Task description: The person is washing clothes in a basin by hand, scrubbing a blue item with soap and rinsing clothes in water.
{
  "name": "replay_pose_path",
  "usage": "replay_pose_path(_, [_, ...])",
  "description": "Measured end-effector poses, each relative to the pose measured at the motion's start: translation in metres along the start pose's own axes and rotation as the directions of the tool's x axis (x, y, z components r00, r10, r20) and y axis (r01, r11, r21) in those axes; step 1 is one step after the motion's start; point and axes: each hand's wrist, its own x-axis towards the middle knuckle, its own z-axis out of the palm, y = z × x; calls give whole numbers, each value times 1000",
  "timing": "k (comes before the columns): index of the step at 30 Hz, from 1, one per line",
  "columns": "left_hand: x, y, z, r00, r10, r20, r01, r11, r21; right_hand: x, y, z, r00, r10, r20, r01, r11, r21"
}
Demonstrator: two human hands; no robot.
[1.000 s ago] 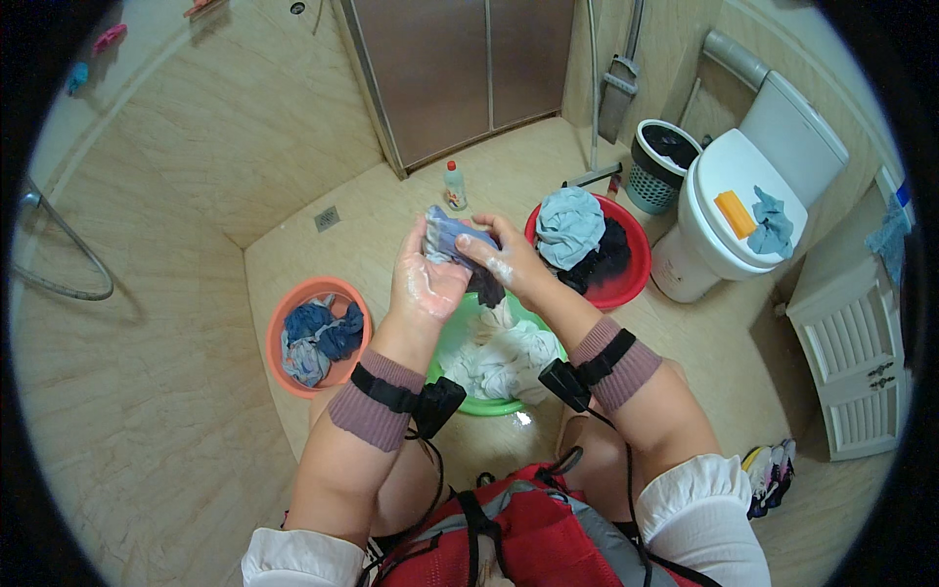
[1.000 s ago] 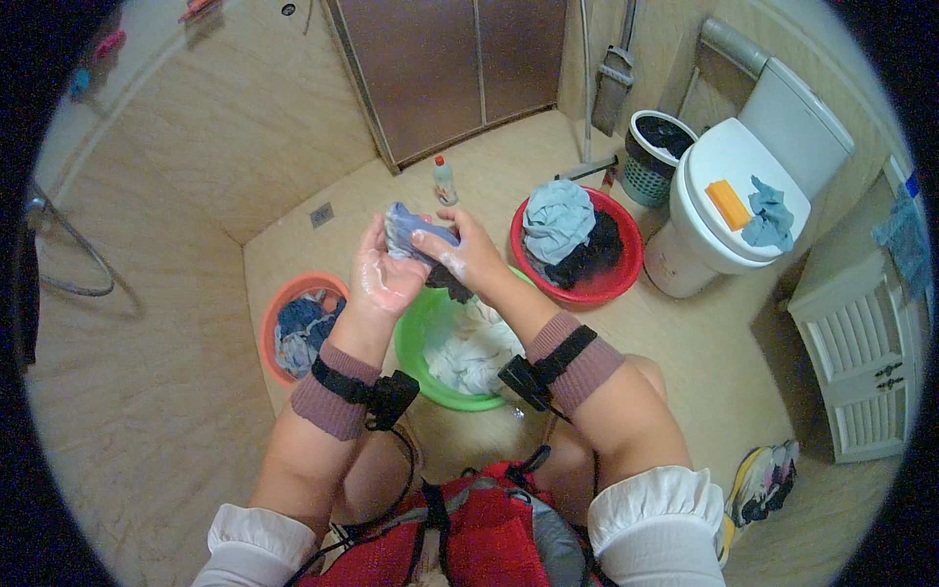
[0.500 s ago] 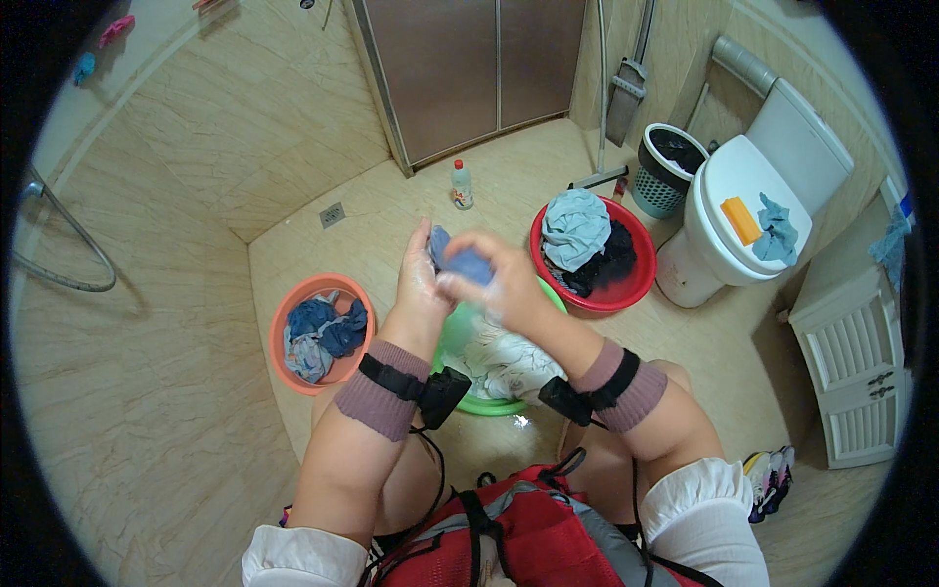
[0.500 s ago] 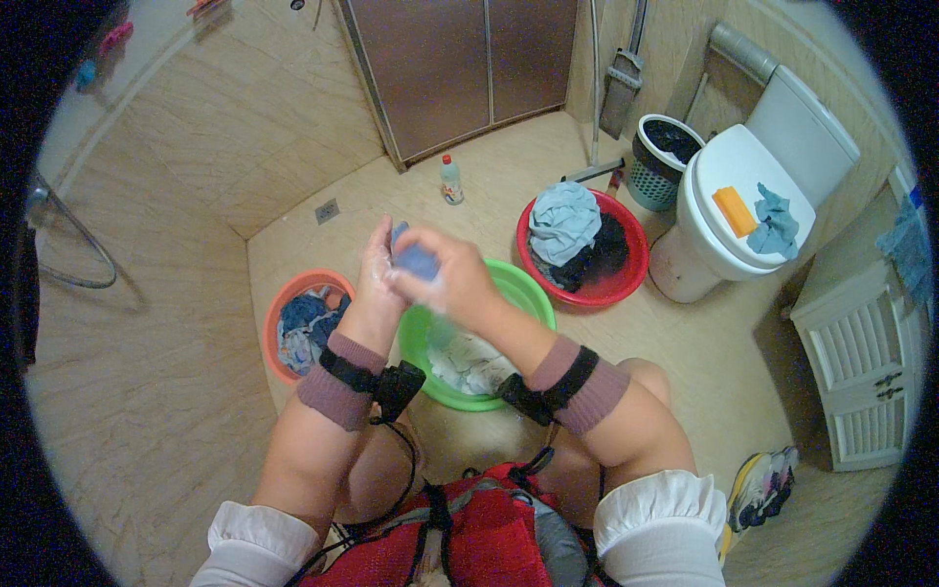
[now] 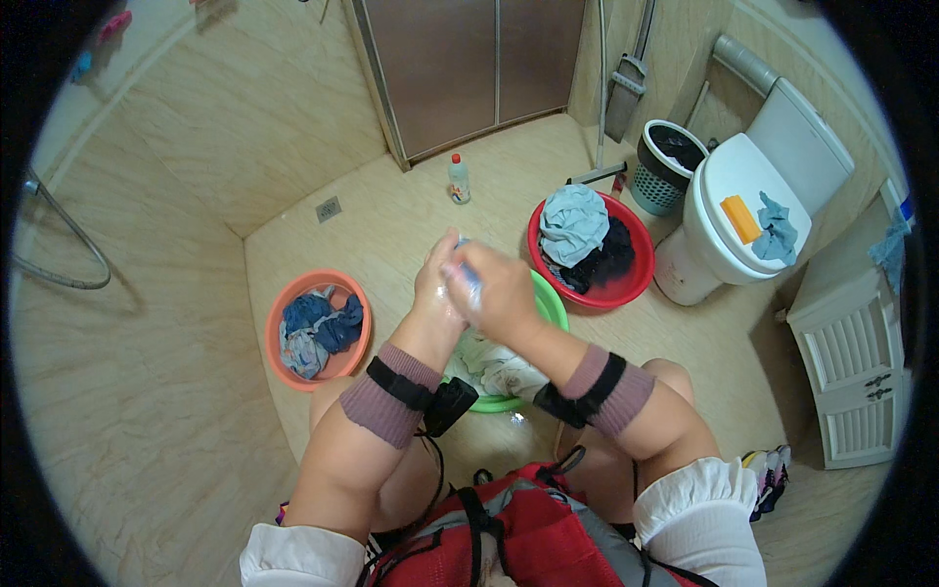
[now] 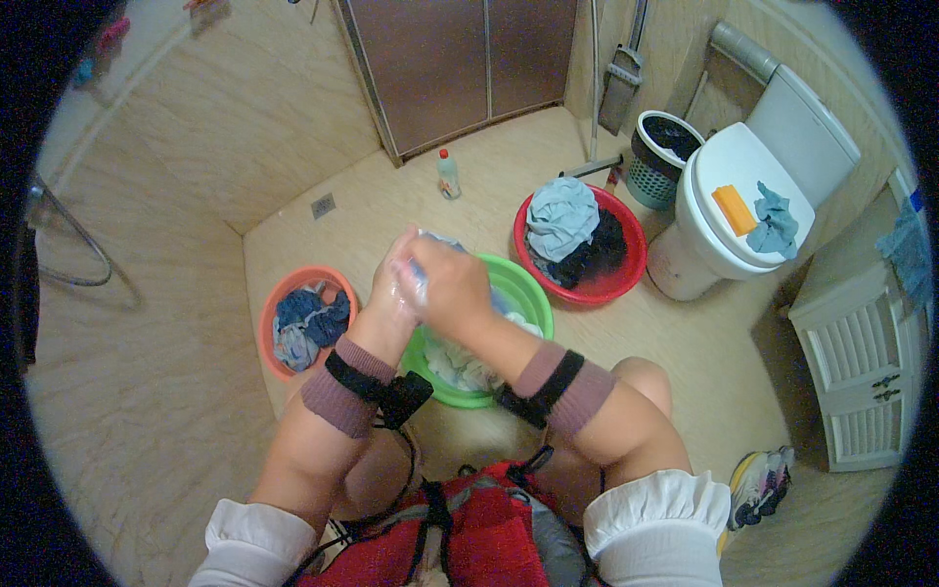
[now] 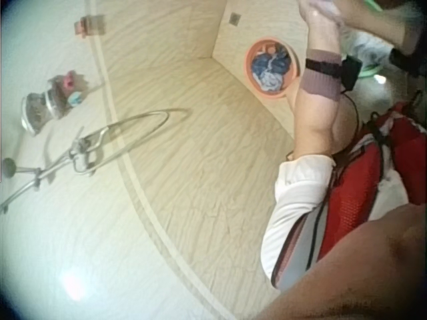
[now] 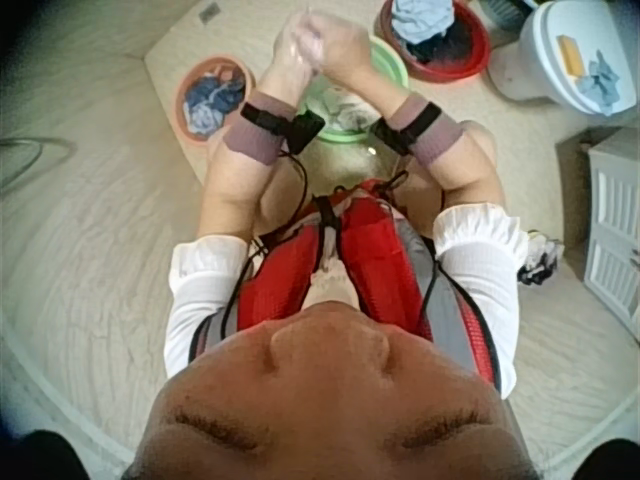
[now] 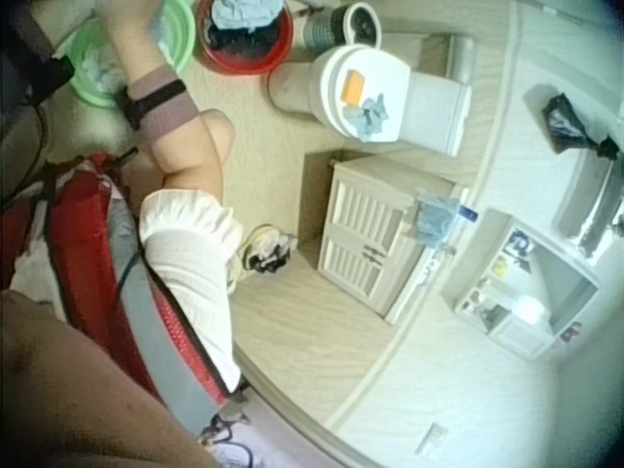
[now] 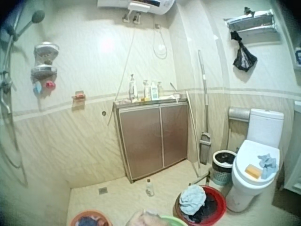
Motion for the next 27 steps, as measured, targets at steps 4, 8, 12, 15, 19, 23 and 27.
replay_pose_path(4, [1, -24, 25, 967, 106, -232, -86, 992, 94, 9, 42, -11, 936, 349, 40, -340, 929, -149])
replay_pose_path(8, [1, 0, 6, 966, 68, -251, -57, 997, 48, -1, -6, -1, 989, 141, 43, -141, 990, -7])
replay_pose_path(12, [6, -2, 1, 998, -15, -66, 18, 999, 51, 2, 12, 0, 980, 188, 61, -180, 978, -108])
replay_pose_path(15, [-14, -5, 43, 972, 12, -237, -6, 1000, 28, 12, 42, -7, 899, 433, 64, -425, 899, -106])
replay_pose_path(19, [-20, 13, 46, 983, 3, -185, -6, 1000, -16, 5, 64, 1, 863, 503, 54, -502, 864, -22])
replay_pose_path(23, [-23, 21, 48, 990, 89, -106, -95, 994, -61, -3, 78, 3, 413, 748, 520, -908, 293, 301])
replay_pose_path(27, [-30, 28, 50, 980, 139, -142, -145, 989, -30, 10, 33, -12, 67, 668, 741, -949, -186, 254])
